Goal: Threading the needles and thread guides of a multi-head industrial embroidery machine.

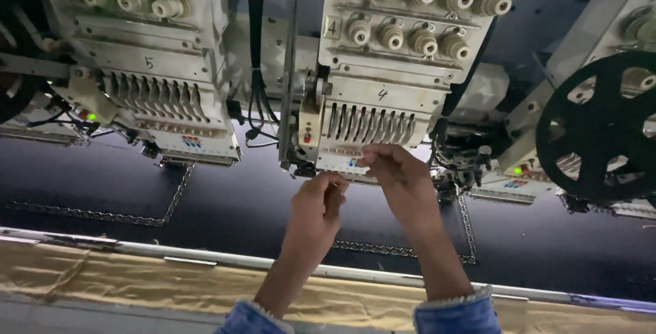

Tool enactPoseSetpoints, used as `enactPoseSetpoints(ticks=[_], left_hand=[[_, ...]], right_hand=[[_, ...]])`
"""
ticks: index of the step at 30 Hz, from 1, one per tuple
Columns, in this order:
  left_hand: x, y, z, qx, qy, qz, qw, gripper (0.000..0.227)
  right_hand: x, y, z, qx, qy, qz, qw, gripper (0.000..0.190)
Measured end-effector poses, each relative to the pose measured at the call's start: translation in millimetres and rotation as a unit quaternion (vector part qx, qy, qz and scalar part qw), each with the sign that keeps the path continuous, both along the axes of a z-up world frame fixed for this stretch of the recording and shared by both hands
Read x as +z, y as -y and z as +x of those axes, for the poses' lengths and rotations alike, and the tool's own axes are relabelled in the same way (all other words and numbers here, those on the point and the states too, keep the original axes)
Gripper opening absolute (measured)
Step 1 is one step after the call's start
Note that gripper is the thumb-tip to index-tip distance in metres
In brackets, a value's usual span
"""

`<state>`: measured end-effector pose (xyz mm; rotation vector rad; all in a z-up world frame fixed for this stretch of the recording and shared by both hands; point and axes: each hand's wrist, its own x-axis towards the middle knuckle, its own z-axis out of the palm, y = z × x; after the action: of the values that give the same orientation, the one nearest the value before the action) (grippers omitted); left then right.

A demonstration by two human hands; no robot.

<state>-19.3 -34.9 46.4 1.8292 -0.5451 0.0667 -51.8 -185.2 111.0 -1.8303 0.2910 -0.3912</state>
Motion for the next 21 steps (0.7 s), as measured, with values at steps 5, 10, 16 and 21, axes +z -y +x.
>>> enactPoseSetpoints(ticks=[5, 10, 16, 21], left_hand=[[-1.9, -14.7, -1.7, -0.004, -0.021, -0.020, 1.000, 0.012], [-1.9, -16.0, -5.3, -0.004, -0.025, -0.059, 0.998, 0.015], [-2.0, -8.2, -16.5, -0.033, 0.058, -0.054, 0.996, 0.016], [20.6, -7.1, -12.5, -0.087, -0.010, -0.025, 0.996, 0.012]], right_hand=[[-1.9, 16.7, 2.2, -0.006, 0.079, -0.040, 0.996, 0.014], [14.2, 20.3, 6.2, -0.067, 0.136, -0.174, 0.973, 0.015], [35.2, 8.5, 29.2, -0.083, 0.123, -0.126, 0.981, 0.049], [30.5, 13.7, 38.6, -0.012, 0.121, 0.005, 0.993, 0.018]])
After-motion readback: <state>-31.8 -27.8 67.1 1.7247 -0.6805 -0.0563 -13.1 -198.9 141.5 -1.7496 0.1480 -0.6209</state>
